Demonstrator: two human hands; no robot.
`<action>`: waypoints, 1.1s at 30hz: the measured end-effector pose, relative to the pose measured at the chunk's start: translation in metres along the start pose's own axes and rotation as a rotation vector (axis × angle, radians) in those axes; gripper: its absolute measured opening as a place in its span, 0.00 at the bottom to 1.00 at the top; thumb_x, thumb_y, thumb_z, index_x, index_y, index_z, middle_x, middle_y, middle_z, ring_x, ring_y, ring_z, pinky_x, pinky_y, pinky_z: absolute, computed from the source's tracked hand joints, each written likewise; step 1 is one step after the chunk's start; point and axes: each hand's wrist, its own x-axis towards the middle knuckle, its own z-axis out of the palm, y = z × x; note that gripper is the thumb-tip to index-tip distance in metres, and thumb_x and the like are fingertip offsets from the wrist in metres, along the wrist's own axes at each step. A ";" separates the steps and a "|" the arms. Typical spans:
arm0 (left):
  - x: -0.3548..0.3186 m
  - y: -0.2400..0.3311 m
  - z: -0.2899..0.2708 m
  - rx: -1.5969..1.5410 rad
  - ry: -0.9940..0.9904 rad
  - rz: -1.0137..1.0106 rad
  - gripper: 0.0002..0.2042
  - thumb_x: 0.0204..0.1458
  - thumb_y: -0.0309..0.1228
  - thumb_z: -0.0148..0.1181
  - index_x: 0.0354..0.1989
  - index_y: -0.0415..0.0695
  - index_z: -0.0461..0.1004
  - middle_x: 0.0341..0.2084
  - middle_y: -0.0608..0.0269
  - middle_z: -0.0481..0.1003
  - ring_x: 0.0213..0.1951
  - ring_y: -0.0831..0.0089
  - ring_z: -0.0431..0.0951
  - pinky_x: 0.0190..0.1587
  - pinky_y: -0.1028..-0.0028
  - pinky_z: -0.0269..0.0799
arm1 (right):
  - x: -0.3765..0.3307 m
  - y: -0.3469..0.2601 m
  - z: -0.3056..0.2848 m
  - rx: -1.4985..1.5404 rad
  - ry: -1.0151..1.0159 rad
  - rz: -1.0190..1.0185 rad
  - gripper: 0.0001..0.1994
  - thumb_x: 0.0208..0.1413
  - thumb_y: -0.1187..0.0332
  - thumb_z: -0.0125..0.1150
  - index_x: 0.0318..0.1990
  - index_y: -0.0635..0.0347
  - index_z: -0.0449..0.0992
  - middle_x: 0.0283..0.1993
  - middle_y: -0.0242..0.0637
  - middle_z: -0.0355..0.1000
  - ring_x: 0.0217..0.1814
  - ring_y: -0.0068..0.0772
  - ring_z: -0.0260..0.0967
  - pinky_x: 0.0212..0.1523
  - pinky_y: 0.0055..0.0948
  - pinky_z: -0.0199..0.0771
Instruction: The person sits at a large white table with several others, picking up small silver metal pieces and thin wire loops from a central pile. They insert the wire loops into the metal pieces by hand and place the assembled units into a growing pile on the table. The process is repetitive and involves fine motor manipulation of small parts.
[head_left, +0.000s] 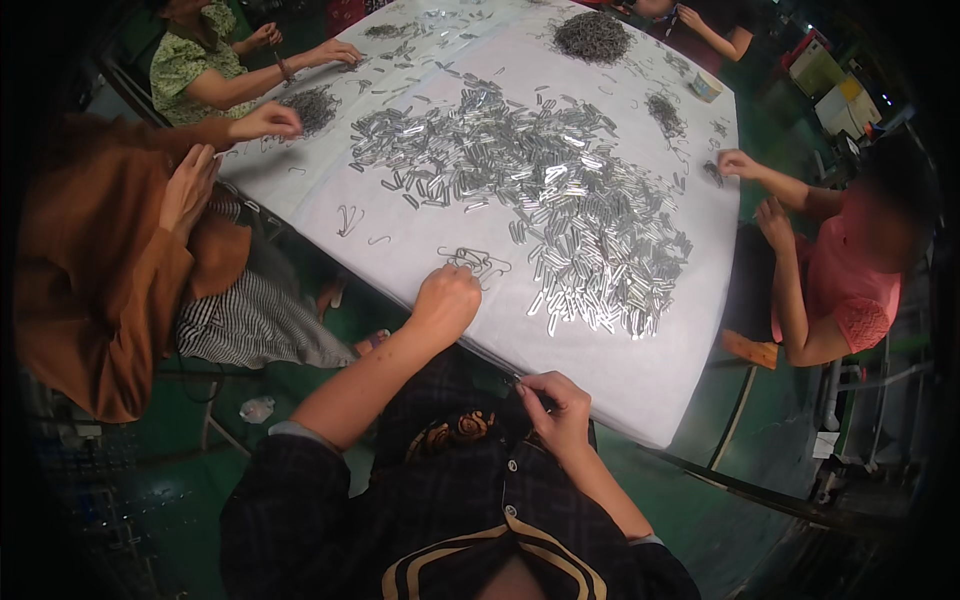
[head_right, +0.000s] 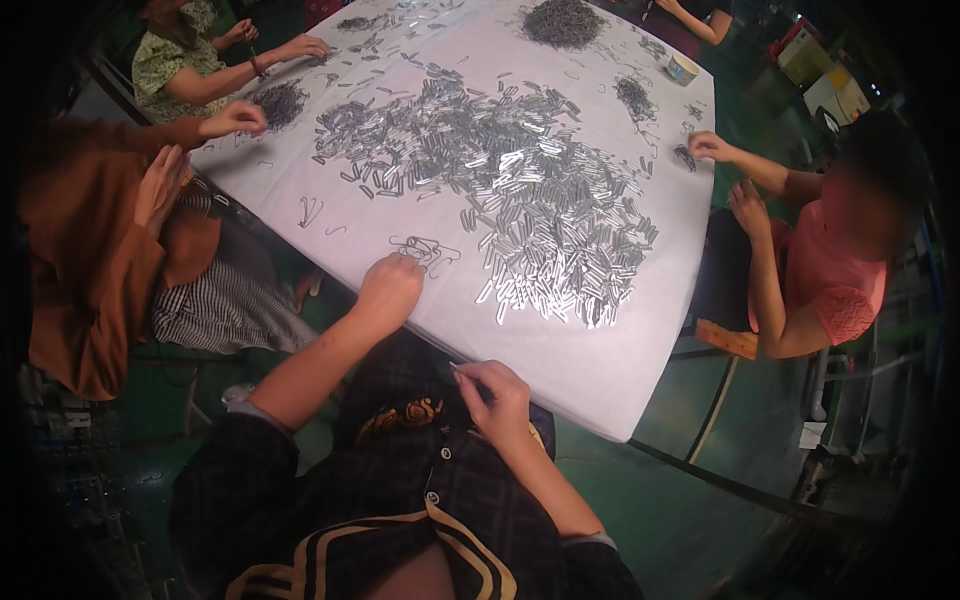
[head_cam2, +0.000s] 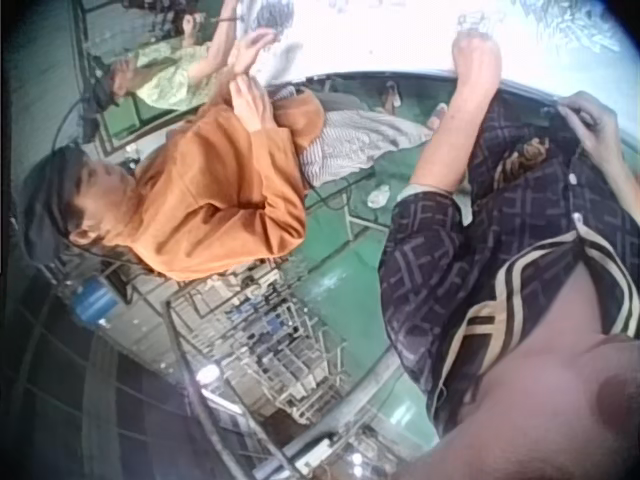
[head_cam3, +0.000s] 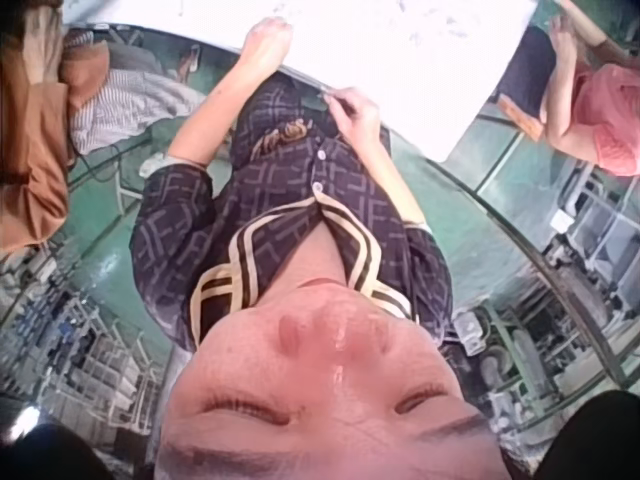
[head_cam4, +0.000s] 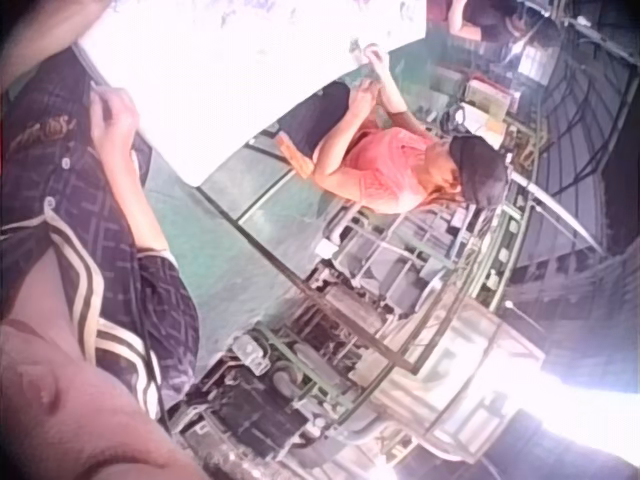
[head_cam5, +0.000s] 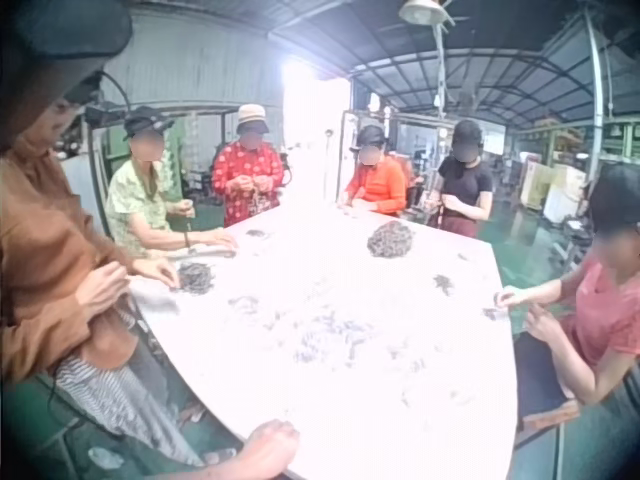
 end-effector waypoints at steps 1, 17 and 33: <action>0.002 -0.003 0.001 -0.008 0.028 0.003 0.04 0.37 0.23 0.57 0.24 0.39 0.74 0.26 0.57 0.73 0.33 0.63 0.74 0.35 0.69 0.73 | 0.000 0.000 0.000 -0.008 -0.003 0.002 0.04 0.47 0.78 0.64 0.32 0.64 0.79 0.28 0.42 0.75 0.30 0.38 0.74 0.31 0.28 0.71; -0.029 0.021 -0.056 -1.797 -0.264 -0.282 0.03 0.57 0.23 0.55 0.37 0.39 0.69 0.31 0.72 0.69 0.32 0.87 0.67 0.36 0.83 0.64 | 0.001 0.004 0.007 -0.023 0.018 -0.006 0.04 0.46 0.78 0.64 0.32 0.64 0.78 0.27 0.42 0.73 0.29 0.41 0.73 0.31 0.30 0.70; -0.048 0.059 -0.048 -1.733 -0.144 -0.154 0.04 0.58 0.21 0.50 0.40 0.37 0.67 0.35 0.64 0.72 0.37 0.82 0.70 0.42 0.79 0.67 | 0.002 0.003 0.005 -0.010 0.034 -0.055 0.05 0.45 0.79 0.65 0.32 0.63 0.78 0.27 0.40 0.74 0.29 0.38 0.73 0.31 0.29 0.71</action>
